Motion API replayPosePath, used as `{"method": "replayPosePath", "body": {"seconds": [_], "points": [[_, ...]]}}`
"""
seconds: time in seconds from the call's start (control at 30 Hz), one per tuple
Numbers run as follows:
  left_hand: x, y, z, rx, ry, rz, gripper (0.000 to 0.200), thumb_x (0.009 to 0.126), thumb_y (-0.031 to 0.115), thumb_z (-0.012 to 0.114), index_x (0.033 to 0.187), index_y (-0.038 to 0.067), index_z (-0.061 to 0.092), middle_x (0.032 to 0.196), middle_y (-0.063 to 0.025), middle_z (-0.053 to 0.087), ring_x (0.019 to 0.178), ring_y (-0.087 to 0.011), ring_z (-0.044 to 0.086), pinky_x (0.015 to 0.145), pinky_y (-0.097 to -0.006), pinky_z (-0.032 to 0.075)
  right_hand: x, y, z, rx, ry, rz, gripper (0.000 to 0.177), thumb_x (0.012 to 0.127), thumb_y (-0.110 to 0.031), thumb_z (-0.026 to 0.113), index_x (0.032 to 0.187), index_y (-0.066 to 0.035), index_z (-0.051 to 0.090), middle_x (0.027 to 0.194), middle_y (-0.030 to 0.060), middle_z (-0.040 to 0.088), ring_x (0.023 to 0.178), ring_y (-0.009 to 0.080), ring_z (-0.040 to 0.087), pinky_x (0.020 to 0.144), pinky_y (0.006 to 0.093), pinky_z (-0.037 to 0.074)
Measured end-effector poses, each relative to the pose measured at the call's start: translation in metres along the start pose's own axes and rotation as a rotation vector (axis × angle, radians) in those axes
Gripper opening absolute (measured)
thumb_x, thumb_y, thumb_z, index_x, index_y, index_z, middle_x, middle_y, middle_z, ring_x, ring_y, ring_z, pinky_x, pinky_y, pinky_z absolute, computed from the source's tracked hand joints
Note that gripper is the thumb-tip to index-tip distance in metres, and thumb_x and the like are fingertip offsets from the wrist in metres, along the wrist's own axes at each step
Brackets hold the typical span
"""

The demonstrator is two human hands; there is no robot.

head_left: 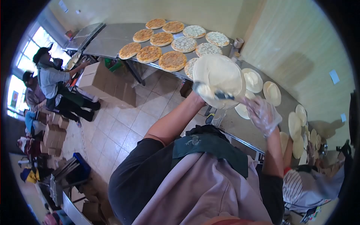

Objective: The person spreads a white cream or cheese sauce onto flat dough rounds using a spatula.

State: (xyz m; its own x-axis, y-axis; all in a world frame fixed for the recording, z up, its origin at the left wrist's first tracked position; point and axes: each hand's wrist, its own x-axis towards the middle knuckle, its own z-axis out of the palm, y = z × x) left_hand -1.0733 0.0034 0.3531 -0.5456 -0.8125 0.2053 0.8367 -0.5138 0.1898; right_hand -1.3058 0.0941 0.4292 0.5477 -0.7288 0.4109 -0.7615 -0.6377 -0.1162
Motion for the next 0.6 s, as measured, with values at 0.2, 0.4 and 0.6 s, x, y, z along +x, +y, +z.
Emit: {"method": "replayPosePath", "body": {"seconds": [0.2,0.4,0.6], "points": [[-0.011,0.009,0.023,0.009,0.067,0.005,0.044,0.094,0.041,0.04,0.127,0.013,0.047,0.126,-0.0082,0.053,0.113,-0.0266,0.053,0.097,-0.0458,0.042,-0.009,0.033,-0.021,0.383,-0.007,0.351,0.029,0.079,-0.005,0.061,0.108,-0.006,0.065,0.091,0.0104,0.061,0.082,0.022,0.058,0.076,0.029,0.047],[-0.001,-0.004,0.027,0.013,0.074,-0.102,0.046,0.093,0.043,0.04,0.126,0.013,0.048,0.124,-0.0086,0.054,0.111,-0.0261,0.054,0.096,-0.0473,0.043,0.031,0.052,0.011,0.367,0.098,0.301,0.033,0.08,-0.004,0.059,0.113,-0.004,0.061,0.086,0.0116,0.06,0.077,0.0239,0.057,0.07,0.0352,0.046],[-0.007,0.01,0.006,0.06,0.098,-0.049,0.048,0.092,0.043,0.044,0.126,0.01,0.047,0.122,-0.0108,0.055,0.11,-0.0276,0.054,0.094,-0.0483,0.044,-0.008,0.013,0.007,0.186,0.055,-0.062,0.031,0.077,-0.011,0.062,0.109,-0.009,0.065,0.081,0.013,0.057,0.073,0.0315,0.055,0.064,0.039,0.045]]}}
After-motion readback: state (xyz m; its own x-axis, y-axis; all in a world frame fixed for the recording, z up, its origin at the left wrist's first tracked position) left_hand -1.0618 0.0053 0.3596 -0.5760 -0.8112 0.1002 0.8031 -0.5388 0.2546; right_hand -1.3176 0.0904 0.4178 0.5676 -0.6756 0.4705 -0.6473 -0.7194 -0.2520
